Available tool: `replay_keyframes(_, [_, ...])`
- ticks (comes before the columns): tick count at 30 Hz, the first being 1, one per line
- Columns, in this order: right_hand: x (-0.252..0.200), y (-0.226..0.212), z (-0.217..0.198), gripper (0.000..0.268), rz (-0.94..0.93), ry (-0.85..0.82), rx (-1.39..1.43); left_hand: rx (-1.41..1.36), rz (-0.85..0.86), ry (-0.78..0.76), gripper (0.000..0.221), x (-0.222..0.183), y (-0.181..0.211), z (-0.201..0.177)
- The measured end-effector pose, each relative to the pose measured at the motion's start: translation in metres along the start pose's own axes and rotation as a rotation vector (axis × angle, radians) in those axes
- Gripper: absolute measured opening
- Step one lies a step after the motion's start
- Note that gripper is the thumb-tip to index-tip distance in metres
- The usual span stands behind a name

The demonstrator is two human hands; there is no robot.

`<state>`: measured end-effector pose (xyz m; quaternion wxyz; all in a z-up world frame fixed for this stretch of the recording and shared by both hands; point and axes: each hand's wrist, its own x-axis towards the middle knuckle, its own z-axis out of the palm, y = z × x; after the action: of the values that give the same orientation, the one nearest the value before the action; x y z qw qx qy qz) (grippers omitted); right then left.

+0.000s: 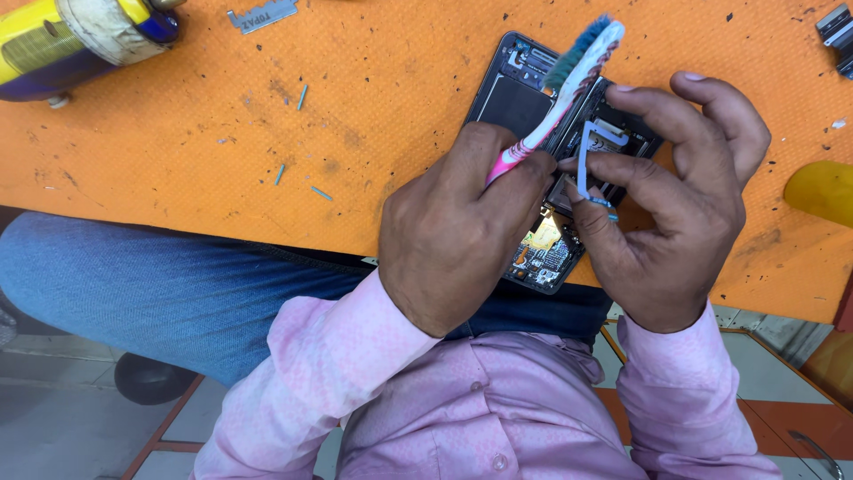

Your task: The person cleans the internal components of a disassembled mobile phone using a toothbrush and a screwdriver.

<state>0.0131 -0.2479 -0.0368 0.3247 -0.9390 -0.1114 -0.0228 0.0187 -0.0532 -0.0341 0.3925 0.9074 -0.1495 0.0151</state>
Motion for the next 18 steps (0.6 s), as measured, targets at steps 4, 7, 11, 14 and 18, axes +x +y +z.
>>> replay_keyframes(4, [0.0003,0.0009,0.0009,0.017,-0.006,0.003,0.006,0.003,0.0,0.019,0.016,-0.0002,-0.0008,0.0038])
replay_keyframes(7, [0.0,0.002,0.0017,0.015,-0.007,0.006,0.002,0.009,0.037,0.029,0.013,-0.0009,-0.0028,0.0048])
replay_keyframes(11, [-0.0005,0.0034,0.0029,0.014,-0.011,0.015,0.003,0.023,0.073,0.037,0.014,-0.0013,-0.0055,0.0074])
replay_keyframes(14, [-0.0008,0.0042,0.0039,0.015,-0.001,0.017,0.024,0.022,0.1,0.041,0.015,0.0002,-0.0067,0.0083])
replay_keyframes(18, [0.0005,0.0028,0.0056,0.016,0.01,0.024,0.034,0.003,0.128,0.06,0.019,0.0027,-0.0062,0.0076])
